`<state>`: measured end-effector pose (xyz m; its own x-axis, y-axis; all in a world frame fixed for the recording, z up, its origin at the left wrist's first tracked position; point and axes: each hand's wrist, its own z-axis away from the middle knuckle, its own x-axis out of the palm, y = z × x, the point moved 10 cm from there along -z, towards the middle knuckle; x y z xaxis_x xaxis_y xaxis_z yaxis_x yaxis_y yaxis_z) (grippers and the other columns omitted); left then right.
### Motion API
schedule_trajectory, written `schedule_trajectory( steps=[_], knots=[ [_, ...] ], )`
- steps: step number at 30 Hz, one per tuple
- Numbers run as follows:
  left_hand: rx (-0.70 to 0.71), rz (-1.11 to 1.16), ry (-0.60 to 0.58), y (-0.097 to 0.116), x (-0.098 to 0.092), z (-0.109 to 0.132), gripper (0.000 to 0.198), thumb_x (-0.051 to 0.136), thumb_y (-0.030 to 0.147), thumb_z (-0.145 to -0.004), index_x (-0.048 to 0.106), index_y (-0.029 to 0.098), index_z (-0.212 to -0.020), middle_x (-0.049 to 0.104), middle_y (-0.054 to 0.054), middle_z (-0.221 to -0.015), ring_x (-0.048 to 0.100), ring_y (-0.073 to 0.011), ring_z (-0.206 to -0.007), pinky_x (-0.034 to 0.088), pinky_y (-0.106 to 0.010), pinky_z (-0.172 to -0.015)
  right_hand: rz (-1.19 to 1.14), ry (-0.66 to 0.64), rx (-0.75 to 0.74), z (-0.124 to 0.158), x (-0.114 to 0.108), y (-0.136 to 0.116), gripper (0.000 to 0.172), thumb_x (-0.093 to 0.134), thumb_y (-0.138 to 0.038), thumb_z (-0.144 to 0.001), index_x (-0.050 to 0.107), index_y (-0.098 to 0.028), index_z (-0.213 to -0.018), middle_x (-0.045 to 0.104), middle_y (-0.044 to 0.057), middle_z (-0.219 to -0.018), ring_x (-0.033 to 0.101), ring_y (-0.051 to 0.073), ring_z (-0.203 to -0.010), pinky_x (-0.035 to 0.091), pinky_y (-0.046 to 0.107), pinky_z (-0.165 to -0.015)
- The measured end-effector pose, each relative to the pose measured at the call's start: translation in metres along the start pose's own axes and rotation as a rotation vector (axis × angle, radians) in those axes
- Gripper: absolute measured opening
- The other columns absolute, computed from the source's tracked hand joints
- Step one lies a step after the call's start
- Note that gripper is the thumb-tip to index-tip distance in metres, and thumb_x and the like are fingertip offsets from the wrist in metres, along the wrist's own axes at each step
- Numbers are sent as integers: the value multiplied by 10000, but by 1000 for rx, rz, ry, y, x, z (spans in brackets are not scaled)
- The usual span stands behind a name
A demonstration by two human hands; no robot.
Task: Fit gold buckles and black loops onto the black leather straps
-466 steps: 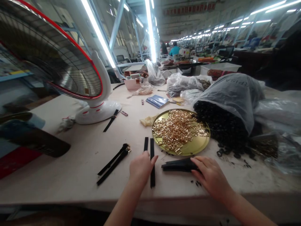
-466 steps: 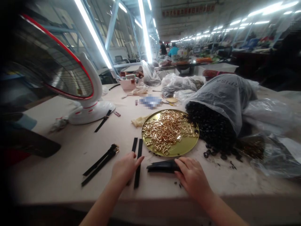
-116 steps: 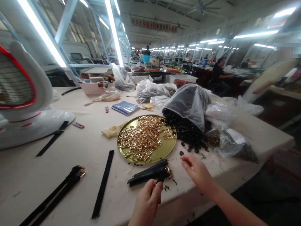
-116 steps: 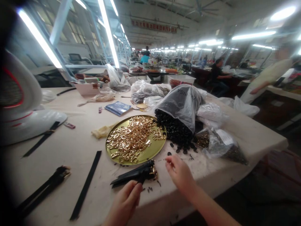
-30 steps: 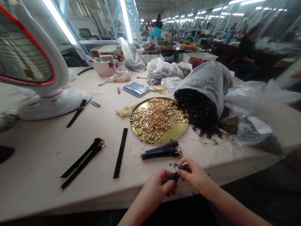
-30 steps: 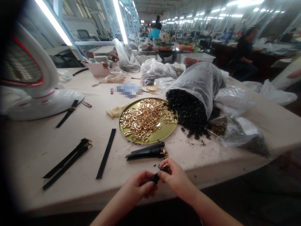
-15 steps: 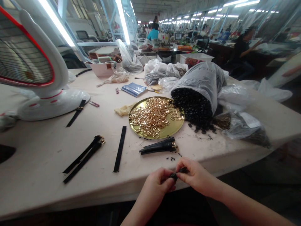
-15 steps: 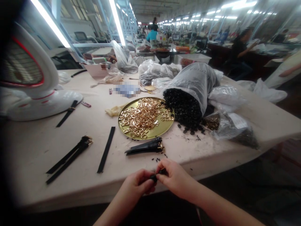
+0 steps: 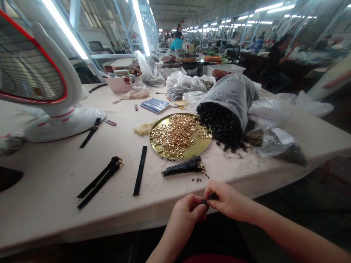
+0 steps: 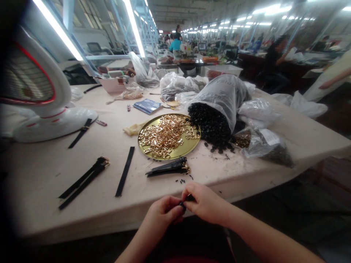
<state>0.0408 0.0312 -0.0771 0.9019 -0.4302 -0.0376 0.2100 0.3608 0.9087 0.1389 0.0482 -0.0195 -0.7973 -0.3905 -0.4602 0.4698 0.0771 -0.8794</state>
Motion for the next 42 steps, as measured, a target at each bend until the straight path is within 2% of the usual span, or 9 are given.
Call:
schedule_trajectory(
  steps=[4, 7, 14, 18, 23, 28, 33, 37, 42],
  knots=[
    [89, -133, 5, 9, -2, -3, 188, 539, 298, -731, 608, 150, -824, 653, -21, -693, 580, -150, -634, 414, -245, -596, -334, 0, 222, 1, 13, 32, 75, 551, -235, -742, 507, -189, -783, 502, -54, -579, 475, 93, -508, 367, 210, -485],
    [96, -157, 7, 9, -6, -6, 155, 548, 272, -714, 581, 151, -806, 649, -18, -705, 579, -148, -637, 415, -242, -597, -453, 70, 228, -1, 18, 39, 140, 570, -294, -746, 497, -188, -802, 495, -60, -580, 478, 88, -507, 392, 215, -506],
    [13, -164, -22, -2, -16, -15, 154, 539, 273, -711, 558, 154, -806, 621, 4, -659, 550, -125, -541, 389, -222, -513, -436, -3, 191, -8, 16, 43, 248, 557, -275, -762, 544, -186, -993, 579, 11, -835, 543, 135, -713, 442, 266, -646],
    [11, -247, -9, -2, -18, -19, 144, 540, 292, -712, 573, 172, -786, 635, 11, -646, 571, -146, -585, 389, -234, -550, -301, 51, 211, -12, 8, 50, 131, 553, -194, -743, 565, -180, -873, 565, -12, -711, 520, 134, -664, 415, 247, -598],
    [13, -282, -29, -1, -11, -26, 130, 531, 293, -720, 572, 176, -763, 642, 5, -651, 580, -156, -620, 385, -242, -582, -227, 16, 158, -16, 12, 44, 111, 547, -167, -743, 593, -189, -841, 594, 5, -799, 536, 156, -748, 417, 260, -657],
    [23, -255, -27, -1, -17, -31, 148, 520, 316, -741, 547, 186, -806, 626, 7, -678, 578, -151, -627, 391, -234, -577, -365, 43, 223, -21, 12, 53, 144, 591, -235, -736, 561, -187, -869, 562, -18, -721, 522, 136, -683, 409, 250, -622],
    [-27, -278, -138, -3, -17, -25, 222, 404, 388, -812, 498, 191, -775, 570, 27, -642, 528, -124, -538, 348, -211, -484, -578, 15, 259, -27, 18, 53, 215, 648, -303, -700, 544, -181, -844, 543, -34, -694, 519, 113, -641, 411, 238, -600],
    [79, -373, -42, 10, -25, -23, 249, 426, 392, -808, 508, 177, -713, 516, 34, -644, 469, -120, -614, 331, -212, -544, -658, 7, 245, -27, 16, 49, 237, 648, -345, -703, 563, -166, -832, 583, -7, -739, 544, 122, -665, 436, 265, -649],
    [73, -364, 0, 3, -28, -26, 290, 460, 427, -785, 515, 161, -683, 449, 48, -589, 427, -111, -587, 302, -207, -522, -537, 70, 218, -23, 9, 47, 236, 624, -337, -727, 594, -165, -887, 597, 0, -745, 516, 106, -618, 430, 252, -618]
  ],
)
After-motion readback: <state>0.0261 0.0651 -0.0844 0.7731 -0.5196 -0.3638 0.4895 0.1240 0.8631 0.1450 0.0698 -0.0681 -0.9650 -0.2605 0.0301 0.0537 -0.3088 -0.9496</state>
